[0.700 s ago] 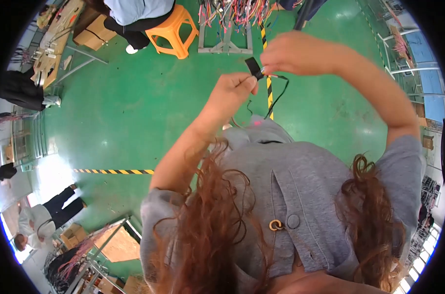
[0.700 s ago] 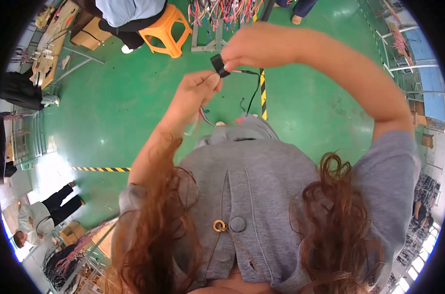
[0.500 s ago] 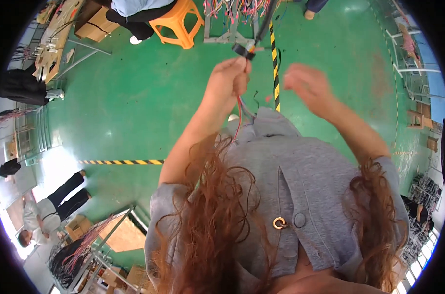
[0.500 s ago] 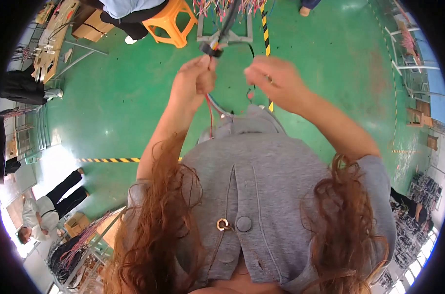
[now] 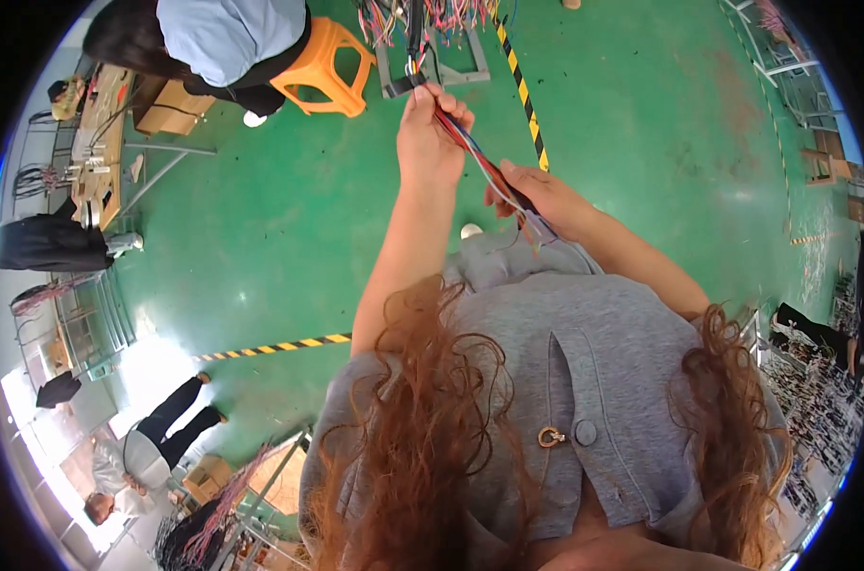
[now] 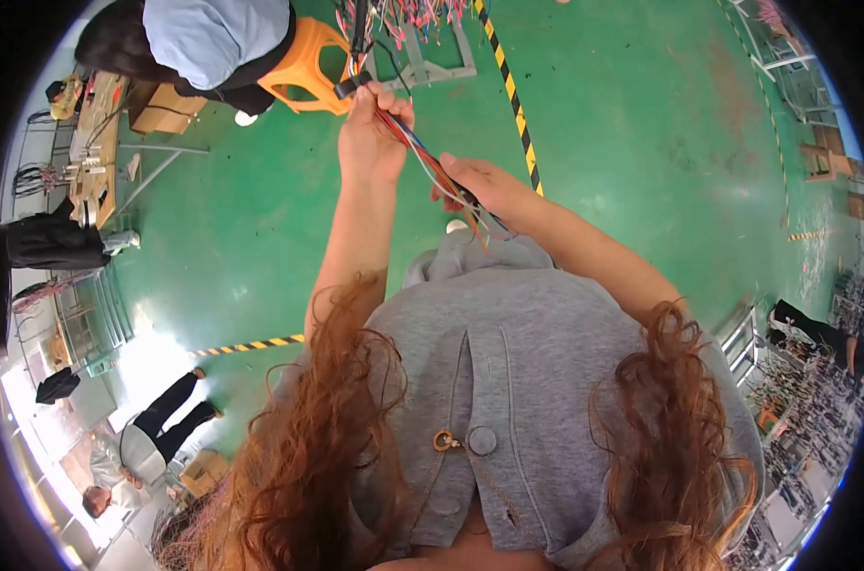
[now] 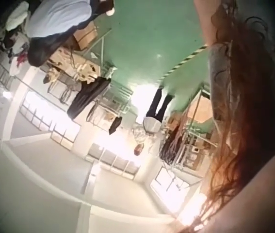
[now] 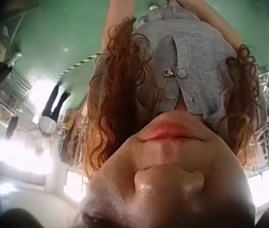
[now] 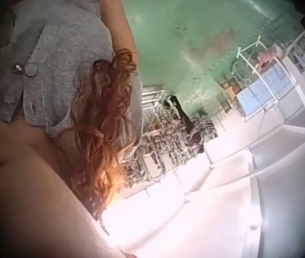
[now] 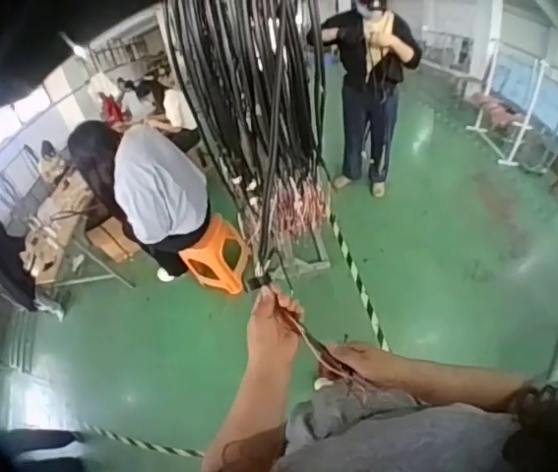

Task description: Measuring bundles of wires with a metal ruler and applying electrical tape to secure them.

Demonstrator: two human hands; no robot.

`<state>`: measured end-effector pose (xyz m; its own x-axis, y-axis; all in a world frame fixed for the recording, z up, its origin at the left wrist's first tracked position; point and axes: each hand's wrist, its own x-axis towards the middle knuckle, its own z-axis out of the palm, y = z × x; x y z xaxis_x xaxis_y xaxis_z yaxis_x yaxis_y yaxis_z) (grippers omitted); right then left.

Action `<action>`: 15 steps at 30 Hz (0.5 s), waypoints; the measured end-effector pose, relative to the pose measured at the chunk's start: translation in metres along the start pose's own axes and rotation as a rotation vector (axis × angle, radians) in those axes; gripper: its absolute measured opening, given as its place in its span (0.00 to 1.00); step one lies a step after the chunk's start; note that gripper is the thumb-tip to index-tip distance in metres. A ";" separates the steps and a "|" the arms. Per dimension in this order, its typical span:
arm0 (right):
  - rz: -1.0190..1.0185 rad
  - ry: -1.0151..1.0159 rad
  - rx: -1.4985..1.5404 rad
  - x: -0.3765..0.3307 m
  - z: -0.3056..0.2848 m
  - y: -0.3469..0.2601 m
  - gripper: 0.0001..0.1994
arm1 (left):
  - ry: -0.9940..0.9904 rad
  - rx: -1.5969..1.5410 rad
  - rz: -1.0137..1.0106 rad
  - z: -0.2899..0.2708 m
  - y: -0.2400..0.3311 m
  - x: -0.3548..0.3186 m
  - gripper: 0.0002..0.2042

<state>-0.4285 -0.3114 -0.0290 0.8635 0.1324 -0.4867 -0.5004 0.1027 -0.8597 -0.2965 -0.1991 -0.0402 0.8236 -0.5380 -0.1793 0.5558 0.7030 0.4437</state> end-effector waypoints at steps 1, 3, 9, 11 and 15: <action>-0.039 -0.018 0.060 0.001 0.000 -0.005 0.21 | 0.023 -0.015 0.018 0.004 -0.002 0.002 0.11; -0.071 -0.113 -0.084 0.005 -0.005 -0.010 0.20 | 0.014 -0.016 0.033 0.018 -0.005 0.005 0.10; -0.039 0.135 -0.983 0.008 0.013 0.019 0.14 | 0.030 0.026 -0.094 -0.012 -0.016 0.013 0.06; -0.134 0.191 -1.165 0.018 -0.011 -0.001 0.13 | 0.082 0.059 -0.127 -0.019 -0.009 0.017 0.09; -0.543 -0.117 -1.333 0.030 -0.083 -0.058 0.18 | 0.049 0.276 -0.145 -0.015 -0.006 0.020 0.10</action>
<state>-0.3683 -0.3952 -0.0072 0.8814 0.4617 -0.1001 0.3690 -0.8052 -0.4643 -0.2822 -0.2069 -0.0600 0.7460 -0.5958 -0.2975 0.6221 0.4640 0.6306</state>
